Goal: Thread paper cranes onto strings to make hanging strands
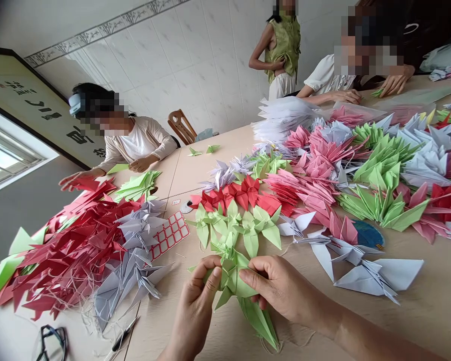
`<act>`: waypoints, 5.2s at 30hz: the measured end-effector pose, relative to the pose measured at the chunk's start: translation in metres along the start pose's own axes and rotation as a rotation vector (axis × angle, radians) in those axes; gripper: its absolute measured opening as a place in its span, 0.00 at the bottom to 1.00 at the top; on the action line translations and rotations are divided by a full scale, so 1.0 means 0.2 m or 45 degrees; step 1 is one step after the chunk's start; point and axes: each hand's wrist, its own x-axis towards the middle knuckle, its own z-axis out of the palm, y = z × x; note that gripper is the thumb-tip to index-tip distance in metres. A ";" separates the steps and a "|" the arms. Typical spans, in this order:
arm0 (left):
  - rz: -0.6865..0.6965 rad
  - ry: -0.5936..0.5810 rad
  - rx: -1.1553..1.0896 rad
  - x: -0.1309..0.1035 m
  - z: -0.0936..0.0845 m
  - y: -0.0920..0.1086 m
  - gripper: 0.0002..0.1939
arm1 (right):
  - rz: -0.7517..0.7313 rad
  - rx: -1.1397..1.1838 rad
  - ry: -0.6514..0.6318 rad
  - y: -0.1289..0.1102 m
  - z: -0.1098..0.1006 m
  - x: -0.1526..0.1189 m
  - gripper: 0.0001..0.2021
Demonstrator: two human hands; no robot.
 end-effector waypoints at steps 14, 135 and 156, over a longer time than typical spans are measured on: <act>-0.104 0.067 -0.167 0.02 -0.01 -0.02 0.11 | 0.017 -0.062 0.046 0.02 -0.01 0.01 0.22; -0.055 0.129 -0.056 0.00 0.00 0.00 0.22 | -0.133 -0.137 0.139 0.00 0.00 0.00 0.10; -0.167 0.034 -0.096 0.03 -0.04 0.03 0.13 | -0.301 -0.775 0.302 0.00 -0.05 0.02 0.13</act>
